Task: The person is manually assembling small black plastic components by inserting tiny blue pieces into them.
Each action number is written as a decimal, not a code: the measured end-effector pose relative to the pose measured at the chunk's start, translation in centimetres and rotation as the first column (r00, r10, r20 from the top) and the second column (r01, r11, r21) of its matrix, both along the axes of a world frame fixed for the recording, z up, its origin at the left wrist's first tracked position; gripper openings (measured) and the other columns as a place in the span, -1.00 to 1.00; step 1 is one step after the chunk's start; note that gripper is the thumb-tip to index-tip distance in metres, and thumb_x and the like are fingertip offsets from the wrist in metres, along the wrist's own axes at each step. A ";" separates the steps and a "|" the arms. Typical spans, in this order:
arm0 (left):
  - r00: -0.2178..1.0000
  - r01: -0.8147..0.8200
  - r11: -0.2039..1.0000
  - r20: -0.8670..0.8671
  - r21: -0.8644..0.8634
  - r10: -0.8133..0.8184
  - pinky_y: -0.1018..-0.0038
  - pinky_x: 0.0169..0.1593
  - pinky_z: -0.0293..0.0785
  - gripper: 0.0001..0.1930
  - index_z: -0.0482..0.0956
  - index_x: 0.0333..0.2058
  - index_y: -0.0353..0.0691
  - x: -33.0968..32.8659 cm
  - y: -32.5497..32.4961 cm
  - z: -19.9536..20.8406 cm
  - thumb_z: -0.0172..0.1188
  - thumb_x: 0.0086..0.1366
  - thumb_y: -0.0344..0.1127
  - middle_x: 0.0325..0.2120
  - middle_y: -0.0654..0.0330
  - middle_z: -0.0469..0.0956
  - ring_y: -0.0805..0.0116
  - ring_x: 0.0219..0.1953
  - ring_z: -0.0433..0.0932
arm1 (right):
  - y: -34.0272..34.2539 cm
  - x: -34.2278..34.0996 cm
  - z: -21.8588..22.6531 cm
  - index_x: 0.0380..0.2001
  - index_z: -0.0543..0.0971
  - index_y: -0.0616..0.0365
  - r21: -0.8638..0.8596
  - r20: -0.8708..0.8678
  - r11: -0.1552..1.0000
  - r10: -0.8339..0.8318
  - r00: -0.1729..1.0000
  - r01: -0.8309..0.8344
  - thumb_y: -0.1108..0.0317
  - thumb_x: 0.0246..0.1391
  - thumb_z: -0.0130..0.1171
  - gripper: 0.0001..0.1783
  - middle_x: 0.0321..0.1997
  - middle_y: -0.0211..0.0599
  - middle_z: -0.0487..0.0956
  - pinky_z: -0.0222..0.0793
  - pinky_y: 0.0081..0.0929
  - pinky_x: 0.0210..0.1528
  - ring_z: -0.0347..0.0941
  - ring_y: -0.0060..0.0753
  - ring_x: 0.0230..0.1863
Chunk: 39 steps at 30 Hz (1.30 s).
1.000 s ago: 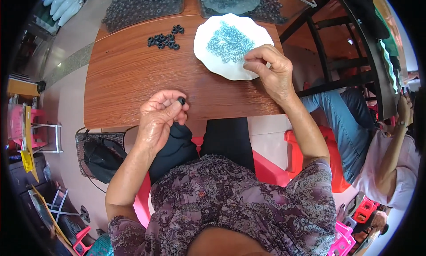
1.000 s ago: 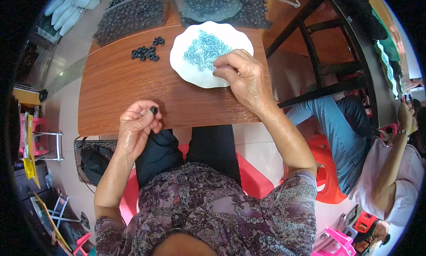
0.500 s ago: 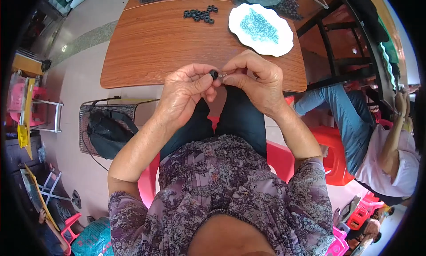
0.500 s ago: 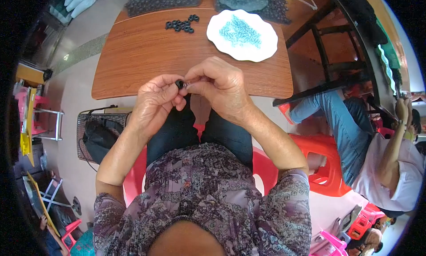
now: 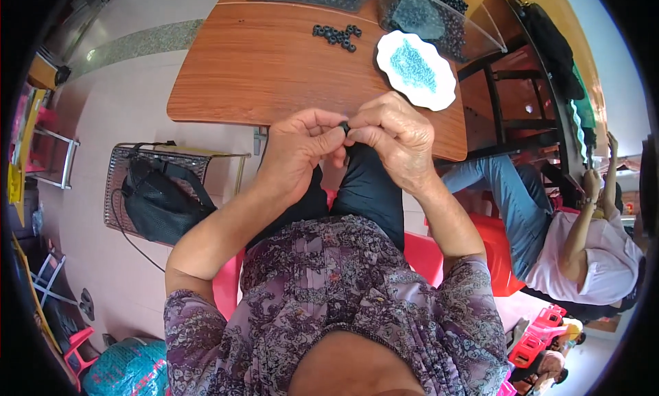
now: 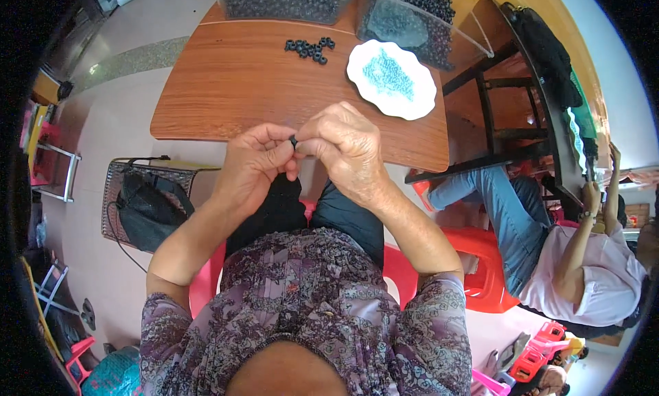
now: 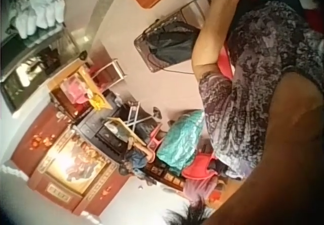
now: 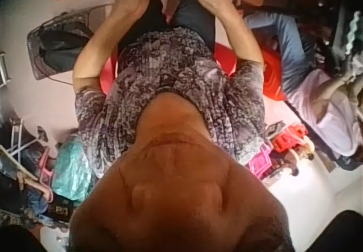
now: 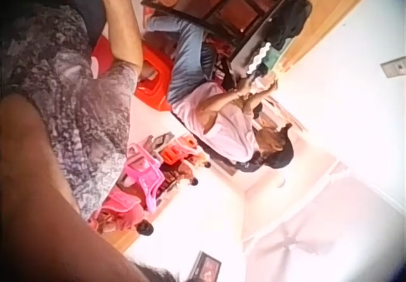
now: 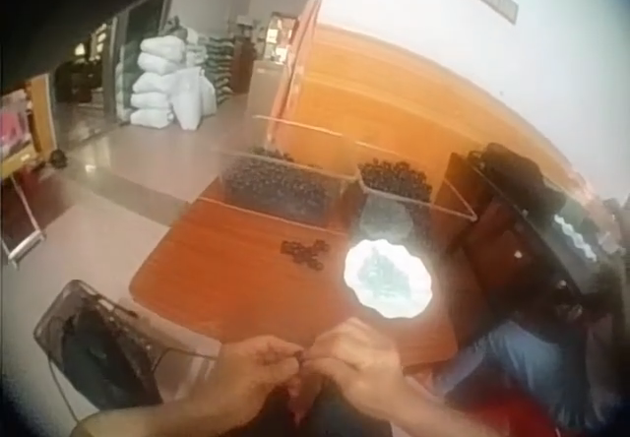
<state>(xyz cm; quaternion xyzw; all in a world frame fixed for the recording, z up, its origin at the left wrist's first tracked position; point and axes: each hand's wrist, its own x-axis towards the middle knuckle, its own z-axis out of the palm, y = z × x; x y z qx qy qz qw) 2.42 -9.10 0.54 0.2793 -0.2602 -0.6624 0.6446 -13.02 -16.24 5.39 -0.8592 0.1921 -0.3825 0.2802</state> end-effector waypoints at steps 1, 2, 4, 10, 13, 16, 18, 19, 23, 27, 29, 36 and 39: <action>1.000 -0.007 1.000 -0.022 0.007 0.007 0.55 -0.40 0.47 -0.83 0.48 -0.24 -0.43 0.0 0.2 -0.4 0.16 0.20 -0.48 -0.44 0.07 0.56 0.39 -0.50 0.51 | 0.1 0.2 -0.1 -0.54 0.57 0.28 -0.010 -0.020 1.000 -0.018 1.000 0.018 0.63 -0.29 0.28 -0.86 -0.47 -0.32 0.50 0.32 -0.56 -0.37 0.41 -0.44 -0.40; 0.999 -0.014 1.000 -0.044 0.013 0.014 0.54 -0.40 0.47 -0.83 0.48 -0.24 -0.43 0.0 0.2 -0.7 0.15 0.20 -0.49 -0.45 0.07 0.56 0.40 -0.50 0.51 | 0.3 0.5 -0.3 -0.56 0.56 0.26 0.065 -0.027 0.995 -0.068 0.997 0.070 0.62 -0.30 0.28 -0.86 -0.48 -0.32 0.50 0.33 -0.54 -0.36 0.42 -0.42 -0.38; 0.998 -0.015 1.000 -0.067 0.017 0.016 0.54 -0.40 0.47 -0.83 0.48 -0.24 -0.43 0.0 0.1 -1.1 0.15 0.20 -0.49 -0.45 0.07 0.56 0.40 -0.50 0.51 | 0.3 0.6 -0.6 -0.56 0.56 0.25 0.093 -0.047 0.991 -0.096 0.994 0.100 0.61 -0.29 0.28 -0.88 -0.48 -0.31 0.50 0.33 -0.52 -0.36 0.42 -0.41 -0.38; 0.990 -0.003 0.998 -0.140 0.063 0.012 0.54 -0.36 0.48 -0.85 0.49 -0.25 -0.41 0.5 -0.5 -2.2 0.13 0.21 -0.47 -0.43 0.09 0.56 0.42 -0.47 0.52 | 1.0 1.5 -2.6 -0.48 0.57 0.24 -0.312 0.022 0.933 -0.180 0.983 0.178 0.57 -0.30 0.21 -0.82 -0.46 -0.25 0.49 0.30 -0.41 -0.42 0.38 -0.25 -0.43; 0.995 0.003 0.991 -0.099 0.131 0.010 0.47 -0.33 0.45 -0.82 0.47 -0.23 -0.39 0.6 -0.7 -2.5 0.13 0.23 -0.42 -0.42 0.14 0.53 0.39 -0.44 0.49 | 1.4 2.1 -3.1 -0.45 0.55 0.22 -0.410 -0.026 0.883 -0.262 0.965 0.228 0.52 -0.36 0.15 -0.76 -0.43 -0.29 0.44 0.27 -0.34 -0.41 0.34 -0.23 -0.42; 0.997 -0.021 0.990 -0.071 0.142 0.031 0.49 -0.32 0.42 -0.82 0.47 -0.23 -0.39 0.7 -1.0 -2.3 0.10 0.26 -0.40 -0.42 0.16 0.52 0.41 -0.44 0.46 | 0.6 2.2 -3.3 -0.42 0.55 0.22 -0.375 -0.021 0.907 -0.214 0.977 0.191 0.51 -0.35 0.16 -0.74 -0.39 -0.29 0.42 0.27 -0.34 -0.39 0.33 -0.24 -0.39; 0.996 -0.011 0.993 -0.088 0.117 0.022 0.47 -0.32 0.40 -0.83 0.46 -0.23 -0.38 0.9 -1.2 -2.6 0.09 0.27 -0.40 -0.43 0.18 0.50 0.42 -0.45 0.44 | -0.4 1.9 -2.8 -0.37 0.58 0.23 -0.328 -0.049 0.939 -0.121 0.991 0.099 0.56 -0.33 0.18 -0.71 -0.45 -0.26 0.47 0.28 -0.42 -0.49 0.35 -0.26 -0.48; 0.996 -0.017 0.993 -0.085 0.120 0.027 0.47 -0.32 0.40 -0.83 0.46 -0.23 -0.38 1.1 -1.4 -2.7 0.09 0.27 -0.40 -0.43 0.18 0.50 0.42 -0.45 0.44 | -0.9 1.9 -2.7 -0.37 0.58 0.23 -0.325 -0.045 0.941 -0.116 0.992 0.095 0.56 -0.33 0.18 -0.71 -0.45 -0.26 0.47 0.28 -0.42 -0.49 0.35 -0.26 -0.48; 0.980 0.007 0.995 -0.199 0.101 0.013 0.48 -0.31 0.44 -0.82 0.45 -0.20 -0.38 1.6 -1.7 -3.0 0.08 0.28 -0.41 -0.40 0.16 0.51 0.43 -0.42 0.48 | -2.0 2.2 -2.0 -0.36 0.59 0.24 -0.266 -0.143 0.963 0.010 0.990 -0.048 0.53 -0.25 0.17 -0.74 -0.49 -0.25 0.48 0.31 -0.38 -0.47 0.39 -0.23 -0.47; 0.948 0.018 1.000 -0.317 0.010 -0.014 0.45 -0.31 0.40 -0.84 0.44 -0.24 -0.37 2.6 -1.9 -2.0 0.08 0.27 -0.40 -0.41 0.15 0.48 0.43 -0.43 0.42 | -6.6 3.0 -1.6 -0.42 0.60 0.25 -0.262 -0.045 0.964 0.031 0.998 -0.042 0.52 -0.21 0.16 -0.83 -0.50 -0.19 0.50 0.34 -0.32 -0.44 0.40 -0.15 -0.48; 0.947 -0.017 1.000 -0.321 -0.004 0.015 0.44 -0.32 0.38 -0.85 0.44 -0.25 -0.37 3.2 -1.7 -1.6 0.09 0.26 -0.40 -0.41 0.14 0.47 0.43 -0.45 0.41 | -9.6 5.0 -0.7 -0.46 0.61 0.22 -0.203 -0.070 0.965 -0.182 0.981 0.165 0.53 -0.21 0.16 -0.86 -0.54 -0.17 0.49 0.34 -0.28 -0.38 0.40 -0.13 -0.45; 0.941 -0.063 0.998 -0.332 0.010 0.063 0.43 -0.32 0.37 -0.85 0.46 -0.26 -0.35 3.9 -2.5 -1.6 0.12 0.24 -0.40 -0.41 0.13 0.47 0.44 -0.45 0.39 | -16.7 10.2 -3.5 -0.50 0.63 0.06 -0.621 -0.369 0.783 -0.326 0.870 0.030 0.52 -0.32 0.15 -0.80 -0.44 -0.24 0.42 0.26 -0.32 -0.23 0.31 -0.20 -0.29; 0.953 -0.070 0.998 -0.294 0.003 0.068 0.45 -0.35 0.31 -0.81 0.45 -0.23 -0.30 4.0 -2.4 -1.3 0.14 0.23 -0.35 -0.44 0.17 0.44 0.44 -0.44 0.37 | -17.1 11.0 -4.4 -0.51 0.62 0.05 -0.698 -0.446 0.710 -0.331 0.832 -0.091 0.49 -0.30 0.13 -0.82 -0.43 -0.25 0.39 0.21 -0.30 -0.18 0.29 -0.21 -0.26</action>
